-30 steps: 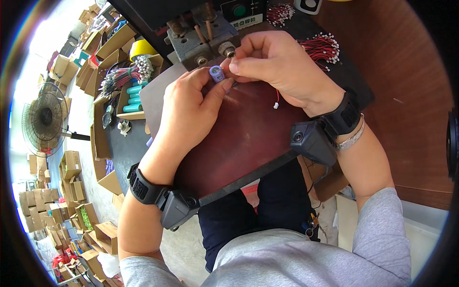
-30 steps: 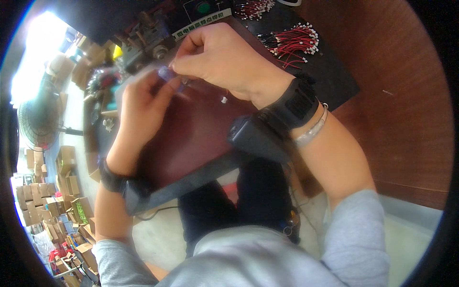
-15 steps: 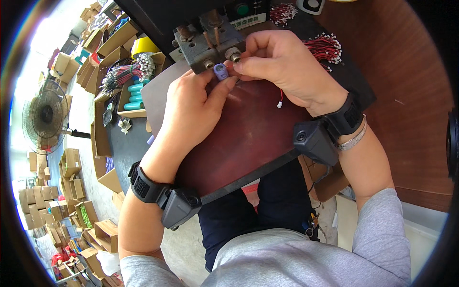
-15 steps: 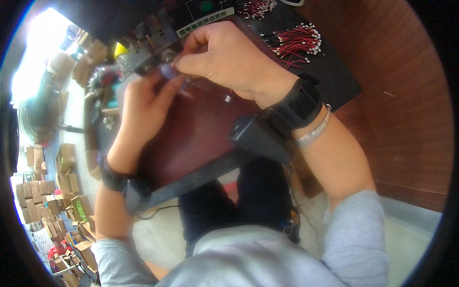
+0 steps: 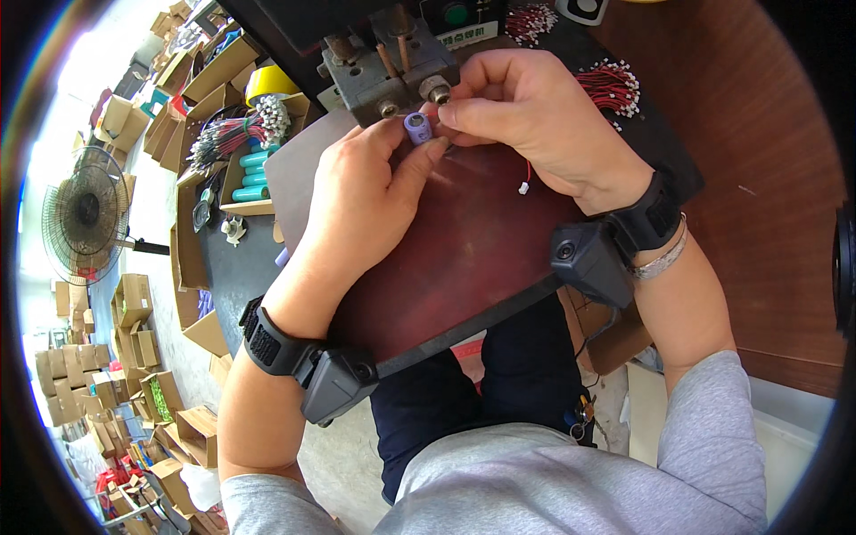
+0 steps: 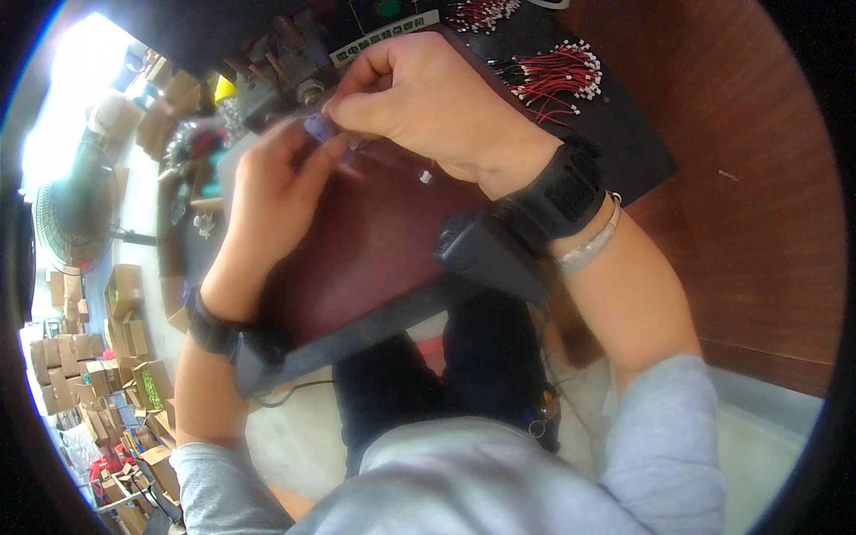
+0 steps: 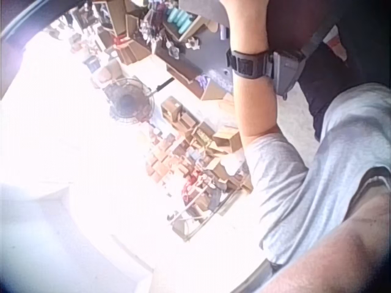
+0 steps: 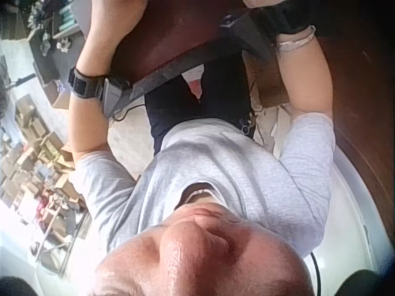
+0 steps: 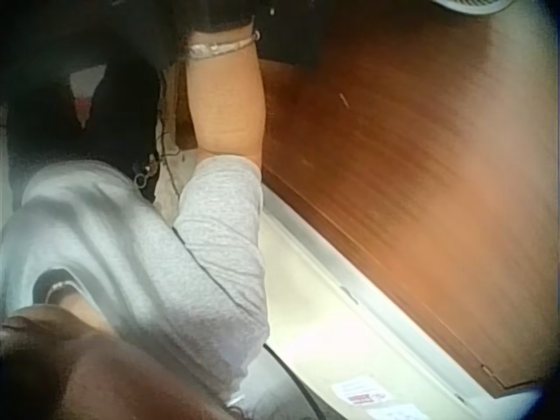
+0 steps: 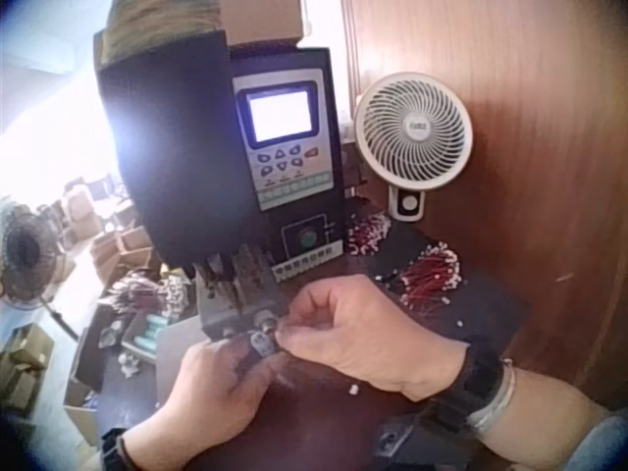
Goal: Spot welding wires onto rechargeable batteries using a workstation welding machine.
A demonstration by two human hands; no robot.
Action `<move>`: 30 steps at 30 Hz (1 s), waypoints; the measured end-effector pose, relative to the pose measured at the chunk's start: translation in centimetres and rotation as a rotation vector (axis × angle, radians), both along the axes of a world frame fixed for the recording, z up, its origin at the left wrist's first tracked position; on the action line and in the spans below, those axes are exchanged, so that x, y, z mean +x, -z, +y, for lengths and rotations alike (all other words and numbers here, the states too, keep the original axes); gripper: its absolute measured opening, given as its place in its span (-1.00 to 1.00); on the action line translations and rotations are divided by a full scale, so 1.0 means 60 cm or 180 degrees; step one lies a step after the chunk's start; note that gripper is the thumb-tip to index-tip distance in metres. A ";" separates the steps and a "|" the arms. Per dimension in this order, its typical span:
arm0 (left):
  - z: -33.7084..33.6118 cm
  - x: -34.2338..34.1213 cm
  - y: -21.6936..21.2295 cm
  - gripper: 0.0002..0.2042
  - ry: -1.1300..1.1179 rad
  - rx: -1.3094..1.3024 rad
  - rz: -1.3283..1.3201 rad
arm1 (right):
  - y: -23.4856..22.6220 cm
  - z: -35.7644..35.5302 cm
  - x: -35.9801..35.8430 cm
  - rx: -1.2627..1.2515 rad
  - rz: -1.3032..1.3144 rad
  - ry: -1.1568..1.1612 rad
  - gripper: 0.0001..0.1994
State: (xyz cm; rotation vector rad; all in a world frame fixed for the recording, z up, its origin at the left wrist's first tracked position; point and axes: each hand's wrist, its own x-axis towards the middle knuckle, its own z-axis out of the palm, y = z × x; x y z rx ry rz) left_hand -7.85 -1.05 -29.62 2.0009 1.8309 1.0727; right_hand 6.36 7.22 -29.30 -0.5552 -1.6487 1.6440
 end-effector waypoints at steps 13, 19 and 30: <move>-0.001 -0.002 0.003 -0.78 -0.0033 -0.0017 0.0030 | -0.002 0.002 0.002 0.0089 -0.0149 -0.0048 -0.90; 0.000 -0.003 0.006 -0.77 -0.0055 -0.0039 0.0123 | 0.001 0.005 0.006 0.0206 -0.0296 -0.0191 -0.94; 0.002 0.000 -0.001 -0.77 -0.0084 -0.0250 -0.0116 | 0.006 0.005 0.000 -0.0089 -0.0069 -0.0016 -0.90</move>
